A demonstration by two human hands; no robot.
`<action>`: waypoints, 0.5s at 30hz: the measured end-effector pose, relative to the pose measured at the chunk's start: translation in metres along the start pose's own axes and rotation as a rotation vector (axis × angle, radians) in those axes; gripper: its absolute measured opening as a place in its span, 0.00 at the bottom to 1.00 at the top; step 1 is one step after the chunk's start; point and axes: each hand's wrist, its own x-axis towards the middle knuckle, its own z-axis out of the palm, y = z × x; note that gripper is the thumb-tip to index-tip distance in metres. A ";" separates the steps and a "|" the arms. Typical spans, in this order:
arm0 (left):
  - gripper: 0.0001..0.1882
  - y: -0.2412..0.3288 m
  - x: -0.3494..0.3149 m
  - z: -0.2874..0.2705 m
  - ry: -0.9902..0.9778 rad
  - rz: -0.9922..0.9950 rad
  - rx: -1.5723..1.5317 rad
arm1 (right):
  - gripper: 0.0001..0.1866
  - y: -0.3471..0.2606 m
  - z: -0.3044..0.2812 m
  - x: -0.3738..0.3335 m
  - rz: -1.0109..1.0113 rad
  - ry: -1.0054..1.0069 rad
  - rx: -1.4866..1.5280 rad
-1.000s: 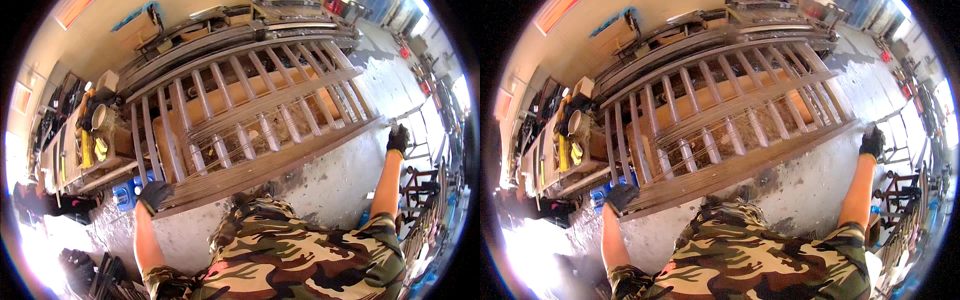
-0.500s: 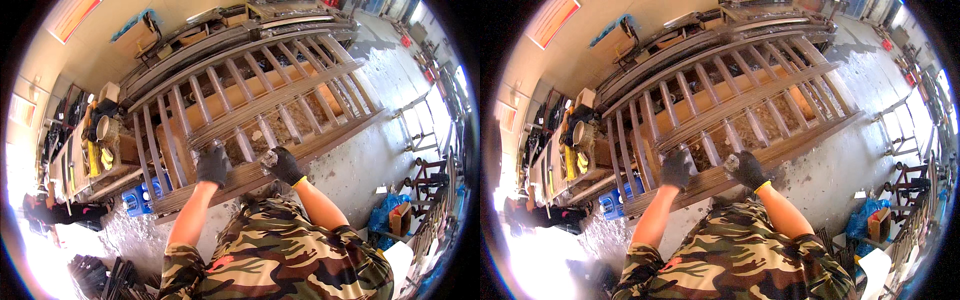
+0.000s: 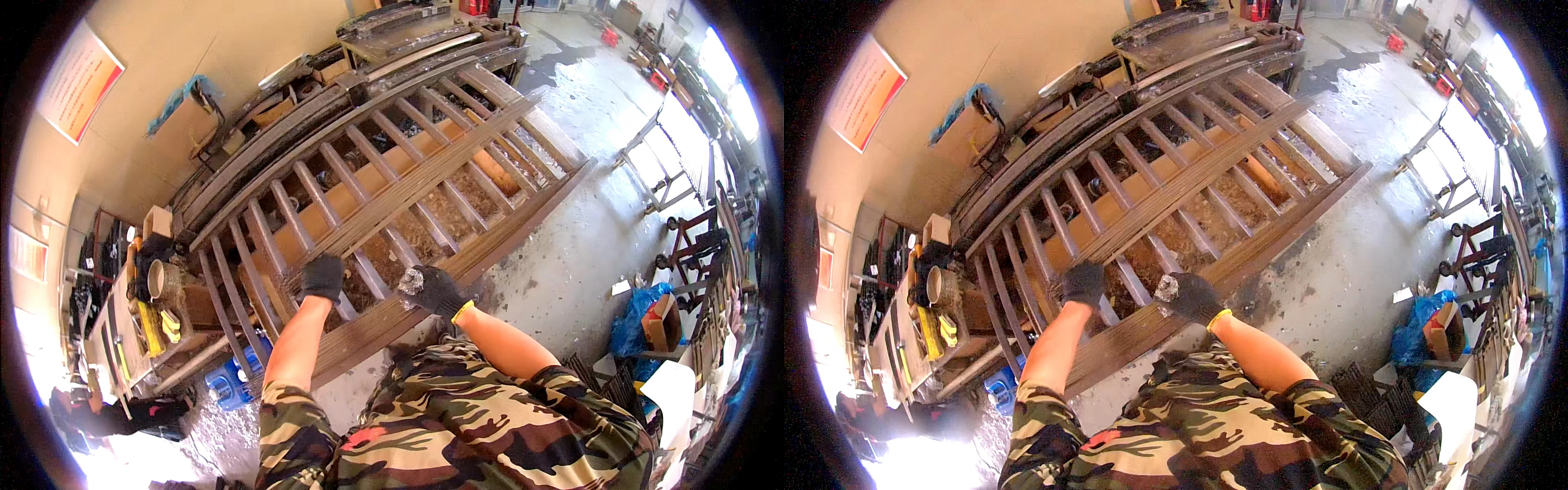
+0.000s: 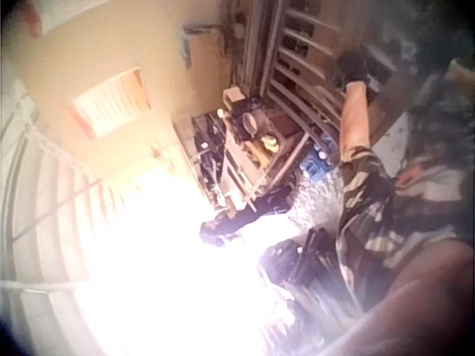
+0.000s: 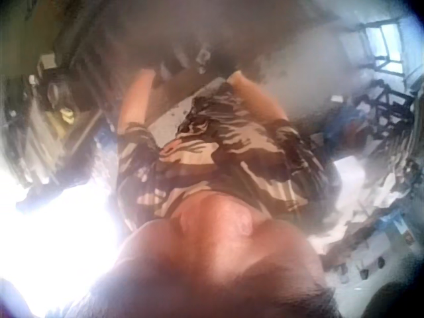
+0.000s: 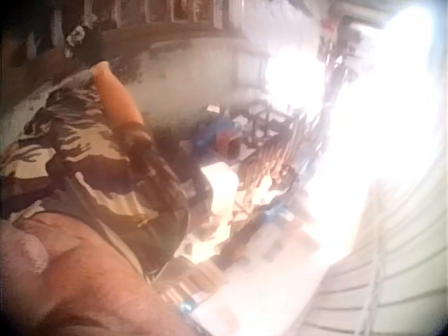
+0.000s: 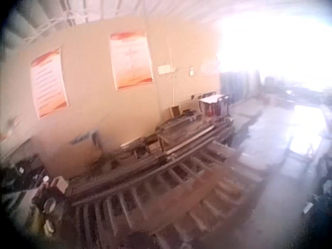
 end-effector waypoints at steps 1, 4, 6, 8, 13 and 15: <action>0.09 0.002 -0.006 -0.004 -0.032 -0.003 0.007 | 0.06 -0.004 -0.003 0.001 0.002 0.036 0.019; 0.10 0.005 -0.029 -0.002 0.079 0.116 0.017 | 0.05 0.015 0.004 0.003 -0.041 0.070 0.107; 0.10 0.011 -0.046 -0.008 0.077 0.129 0.023 | 0.06 0.017 -0.006 0.011 0.360 0.080 0.377; 0.09 0.027 -0.067 -0.021 0.123 0.185 0.085 | 0.09 0.048 0.001 0.013 0.439 0.113 0.477; 0.08 0.051 -0.109 -0.047 0.114 0.290 -0.012 | 0.15 0.056 0.005 0.044 0.936 0.206 1.146; 0.07 0.050 -0.108 -0.044 0.135 0.271 0.015 | 0.16 0.097 0.041 0.032 0.691 0.169 0.984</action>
